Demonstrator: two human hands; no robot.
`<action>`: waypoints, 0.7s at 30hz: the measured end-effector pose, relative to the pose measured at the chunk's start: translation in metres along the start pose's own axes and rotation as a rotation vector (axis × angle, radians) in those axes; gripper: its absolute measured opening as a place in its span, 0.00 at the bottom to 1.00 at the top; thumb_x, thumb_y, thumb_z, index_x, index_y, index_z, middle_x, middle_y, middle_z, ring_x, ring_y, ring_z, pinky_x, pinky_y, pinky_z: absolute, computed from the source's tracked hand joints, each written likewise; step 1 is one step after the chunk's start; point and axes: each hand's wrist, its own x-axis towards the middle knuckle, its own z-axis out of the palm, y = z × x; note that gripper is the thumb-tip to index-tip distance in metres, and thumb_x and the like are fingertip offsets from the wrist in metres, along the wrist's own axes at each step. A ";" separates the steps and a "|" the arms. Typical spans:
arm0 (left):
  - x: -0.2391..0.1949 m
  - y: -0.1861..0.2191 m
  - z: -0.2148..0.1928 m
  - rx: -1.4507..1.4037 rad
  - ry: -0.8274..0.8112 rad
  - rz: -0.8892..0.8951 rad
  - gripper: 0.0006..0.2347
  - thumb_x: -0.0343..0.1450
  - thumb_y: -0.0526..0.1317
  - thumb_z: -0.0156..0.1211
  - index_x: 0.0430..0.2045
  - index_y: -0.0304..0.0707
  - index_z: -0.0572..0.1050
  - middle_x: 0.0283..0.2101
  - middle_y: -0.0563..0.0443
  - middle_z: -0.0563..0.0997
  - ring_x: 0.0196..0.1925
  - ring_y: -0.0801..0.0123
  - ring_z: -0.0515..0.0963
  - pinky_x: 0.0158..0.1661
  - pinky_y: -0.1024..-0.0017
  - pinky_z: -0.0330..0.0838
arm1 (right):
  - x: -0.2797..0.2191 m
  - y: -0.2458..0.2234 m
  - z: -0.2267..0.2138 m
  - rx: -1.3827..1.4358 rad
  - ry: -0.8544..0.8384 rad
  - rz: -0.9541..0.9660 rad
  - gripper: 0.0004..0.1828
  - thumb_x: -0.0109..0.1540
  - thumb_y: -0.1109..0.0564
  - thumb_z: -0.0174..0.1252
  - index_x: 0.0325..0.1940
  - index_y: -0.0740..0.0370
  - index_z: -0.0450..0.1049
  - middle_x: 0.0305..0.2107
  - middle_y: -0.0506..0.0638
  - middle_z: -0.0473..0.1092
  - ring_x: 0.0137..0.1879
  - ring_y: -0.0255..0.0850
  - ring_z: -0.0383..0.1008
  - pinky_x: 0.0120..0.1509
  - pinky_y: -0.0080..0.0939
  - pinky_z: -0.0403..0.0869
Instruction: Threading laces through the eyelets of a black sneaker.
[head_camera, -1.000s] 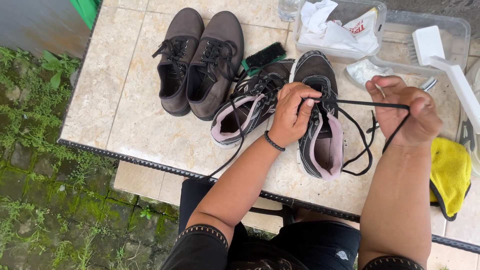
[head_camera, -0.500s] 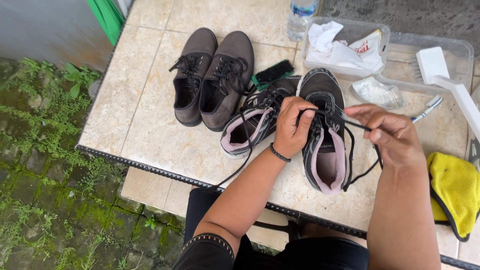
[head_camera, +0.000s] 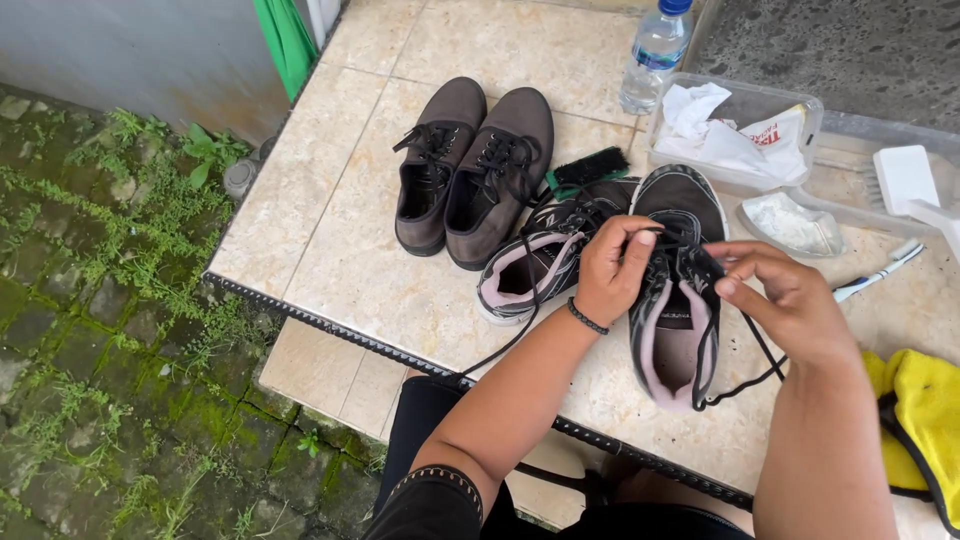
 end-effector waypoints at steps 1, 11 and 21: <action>0.000 0.004 0.001 -0.002 0.005 0.002 0.11 0.80 0.45 0.47 0.44 0.40 0.75 0.45 0.51 0.79 0.48 0.64 0.79 0.53 0.68 0.74 | 0.002 0.004 0.004 -0.004 -0.003 -0.002 0.05 0.63 0.60 0.60 0.31 0.59 0.75 0.58 0.55 0.74 0.62 0.41 0.72 0.71 0.45 0.64; 0.035 0.064 -0.047 1.149 -0.646 -0.286 0.32 0.67 0.62 0.58 0.65 0.56 0.62 0.72 0.39 0.56 0.73 0.40 0.54 0.68 0.32 0.42 | 0.018 0.042 0.026 0.068 0.175 0.172 0.07 0.64 0.53 0.60 0.31 0.49 0.73 0.74 0.57 0.56 0.82 0.46 0.51 0.79 0.52 0.51; 0.025 0.025 -0.069 1.188 -0.758 -0.407 0.27 0.70 0.38 0.64 0.67 0.51 0.65 0.73 0.31 0.51 0.67 0.31 0.64 0.58 0.40 0.58 | 0.025 0.047 0.052 0.176 0.320 0.111 0.09 0.68 0.58 0.63 0.38 0.65 0.72 0.68 0.65 0.58 0.75 0.57 0.57 0.73 0.61 0.59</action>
